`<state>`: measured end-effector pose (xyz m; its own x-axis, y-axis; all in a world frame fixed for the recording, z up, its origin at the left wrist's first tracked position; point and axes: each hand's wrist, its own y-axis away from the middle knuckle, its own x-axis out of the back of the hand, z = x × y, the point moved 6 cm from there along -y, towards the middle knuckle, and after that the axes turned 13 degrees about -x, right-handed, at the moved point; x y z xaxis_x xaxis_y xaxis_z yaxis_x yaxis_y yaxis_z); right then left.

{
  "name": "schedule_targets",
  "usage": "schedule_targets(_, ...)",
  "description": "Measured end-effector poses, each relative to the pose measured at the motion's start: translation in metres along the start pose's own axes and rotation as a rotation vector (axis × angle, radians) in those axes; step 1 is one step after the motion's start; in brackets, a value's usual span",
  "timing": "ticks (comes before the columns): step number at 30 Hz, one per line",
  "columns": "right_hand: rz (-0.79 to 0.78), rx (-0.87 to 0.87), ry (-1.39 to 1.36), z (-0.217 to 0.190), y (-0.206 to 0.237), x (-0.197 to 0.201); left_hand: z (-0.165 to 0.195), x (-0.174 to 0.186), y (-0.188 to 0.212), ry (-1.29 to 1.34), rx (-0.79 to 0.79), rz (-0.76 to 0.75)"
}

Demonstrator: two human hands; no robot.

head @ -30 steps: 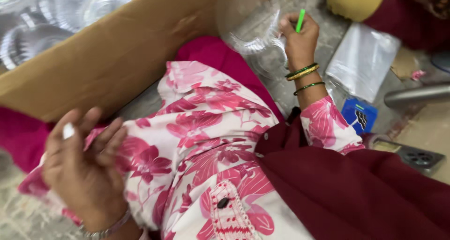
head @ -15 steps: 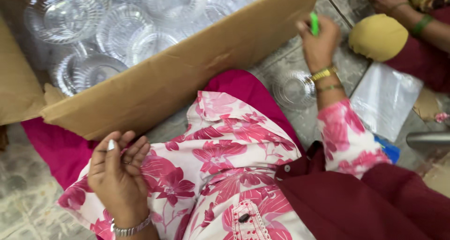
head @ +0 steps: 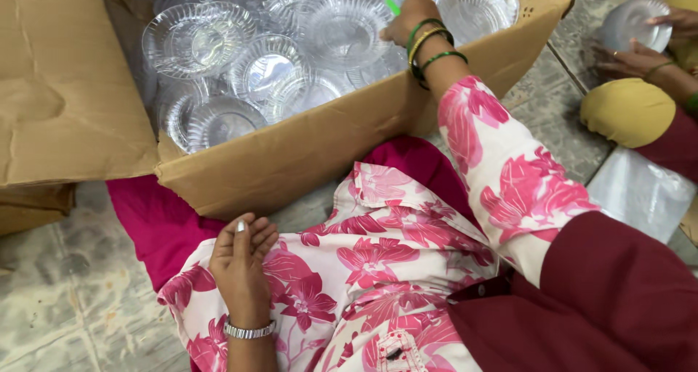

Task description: The person sits on the floor and repeatedly picks up clear plastic dishes from a cardboard box. They wipe the surface of each dish with a small green tool and place it on the floor. The process is repeated for multiple dishes.

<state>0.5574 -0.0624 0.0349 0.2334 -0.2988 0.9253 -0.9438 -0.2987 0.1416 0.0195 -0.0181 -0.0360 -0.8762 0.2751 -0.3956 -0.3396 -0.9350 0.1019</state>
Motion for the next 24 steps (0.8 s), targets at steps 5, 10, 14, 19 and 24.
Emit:
schedule_targets(5,0.447,0.332,-0.623,0.005,0.023,0.033,-0.029,0.014,-0.007,-0.001,0.043,0.007)
schedule_targets(10,0.321,0.461,-1.114,-0.025,0.099,0.066,-0.090,0.031,-0.038,0.075,0.019,0.036)
schedule_targets(14,-0.027,0.257,-1.322,-0.024,0.180,0.072,-0.125,0.038,-0.065,0.020,0.169,0.010)
schedule_targets(19,-0.215,0.337,-1.505,-0.025,0.241,0.084,-0.083,0.017,-0.040,0.050,0.108,-0.013)
schedule_targets(24,-0.401,0.278,-1.540,-0.009,0.283,0.068,0.025,-0.052,0.011,0.174,-0.091,-0.193)
